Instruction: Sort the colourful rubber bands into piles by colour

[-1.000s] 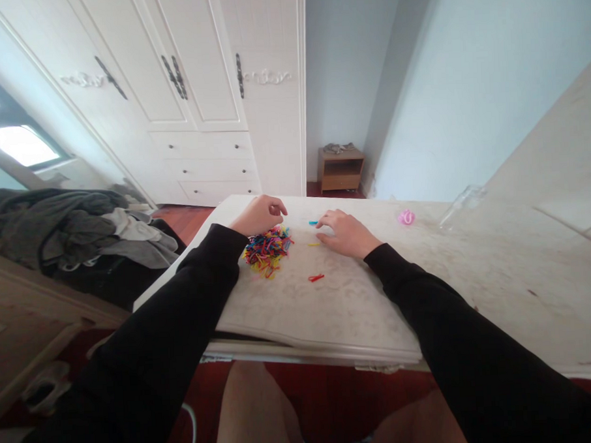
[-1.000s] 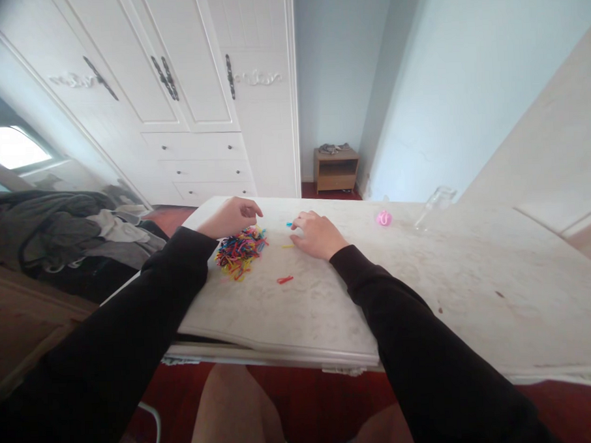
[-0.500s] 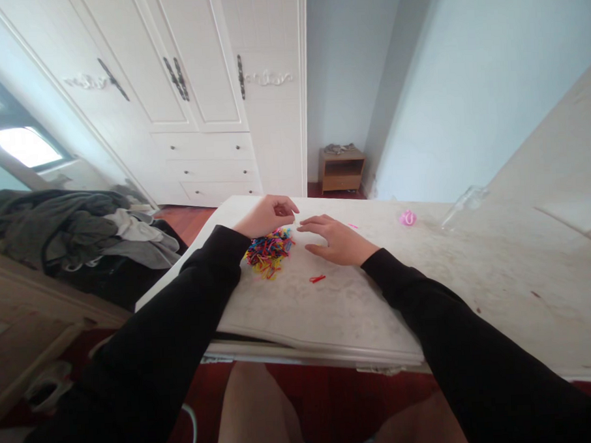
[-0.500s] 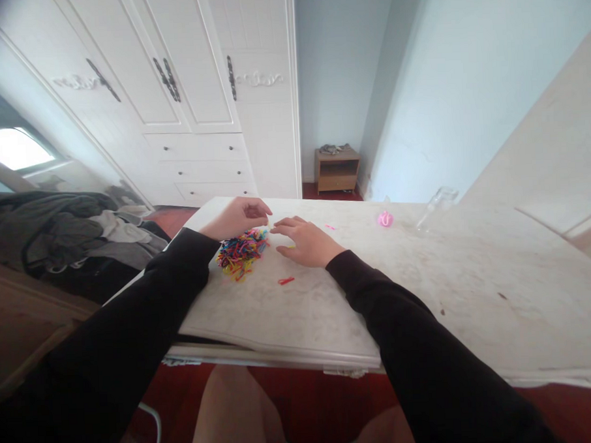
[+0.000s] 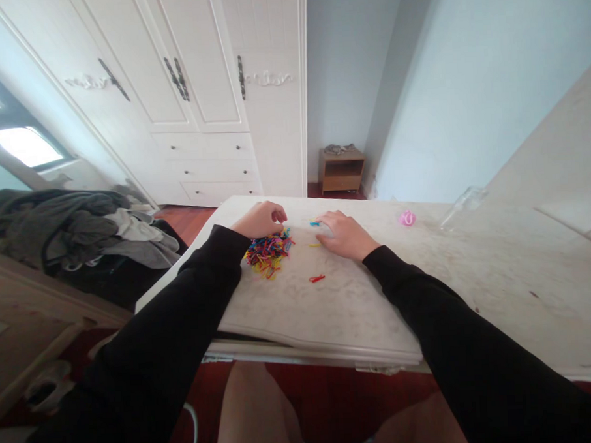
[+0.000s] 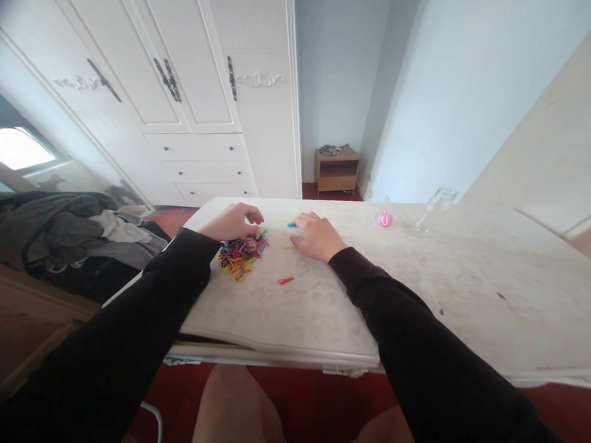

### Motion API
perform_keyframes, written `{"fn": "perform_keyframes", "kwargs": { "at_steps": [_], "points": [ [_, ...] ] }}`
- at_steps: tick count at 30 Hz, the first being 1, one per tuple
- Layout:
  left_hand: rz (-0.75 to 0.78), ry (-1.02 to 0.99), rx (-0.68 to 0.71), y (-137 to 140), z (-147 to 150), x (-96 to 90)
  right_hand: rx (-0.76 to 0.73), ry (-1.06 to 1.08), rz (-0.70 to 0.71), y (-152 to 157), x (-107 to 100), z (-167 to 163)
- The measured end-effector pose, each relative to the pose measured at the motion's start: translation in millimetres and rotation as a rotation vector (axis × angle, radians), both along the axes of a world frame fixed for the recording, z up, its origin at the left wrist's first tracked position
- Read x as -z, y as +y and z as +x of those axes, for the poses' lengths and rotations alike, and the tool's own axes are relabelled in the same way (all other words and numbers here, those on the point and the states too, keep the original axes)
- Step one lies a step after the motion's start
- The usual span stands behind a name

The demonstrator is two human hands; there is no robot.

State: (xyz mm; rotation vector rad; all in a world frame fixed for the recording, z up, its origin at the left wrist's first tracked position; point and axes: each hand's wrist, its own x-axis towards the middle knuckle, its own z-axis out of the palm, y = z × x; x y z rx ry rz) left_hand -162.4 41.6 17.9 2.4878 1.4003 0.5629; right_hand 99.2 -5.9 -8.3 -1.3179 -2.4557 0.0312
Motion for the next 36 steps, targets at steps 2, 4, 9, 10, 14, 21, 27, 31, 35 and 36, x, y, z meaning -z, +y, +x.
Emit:
{"fn": "perform_keyframes", "kwargs": {
  "at_steps": [2,4,9,10,14,21,27,31,35,36],
  "points": [
    [-0.026,0.02,0.033,0.4,-0.4,2.1,0.011,-0.009,-0.006,0.7,1.6,0.5],
    [-0.044,0.016,0.041,1.2,0.1,4.3,0.014,-0.014,-0.016,1.3,3.0,0.5],
    [-0.064,-0.01,0.026,3.0,1.1,6.8,0.014,-0.035,-0.032,1.5,2.9,0.1],
    [-0.067,-0.019,0.025,3.1,1.1,6.7,0.016,-0.035,-0.027,1.3,2.4,0.1],
    [-0.057,-0.023,0.014,2.2,0.4,4.3,0.036,-0.032,0.001,-0.1,-0.4,-0.1],
    [-0.058,-0.019,0.044,-0.1,-0.5,0.3,0.045,-0.054,-0.006,-2.0,-1.5,-0.9],
    [-0.103,-0.107,0.038,1.6,0.6,0.6,0.043,-0.044,-0.017,-3.4,-2.6,-2.0],
    [-0.092,-0.122,0.0,1.6,0.5,0.5,0.039,-0.043,-0.028,-5.0,-4.8,-3.3],
    [-0.008,-0.142,0.044,4.2,-1.0,3.1,0.04,-0.034,-0.024,-5.8,-5.0,-4.1],
    [0.004,-0.147,0.053,5.1,-1.4,3.9,0.039,-0.034,-0.023,-5.8,-4.7,-4.2]
  ]
}}
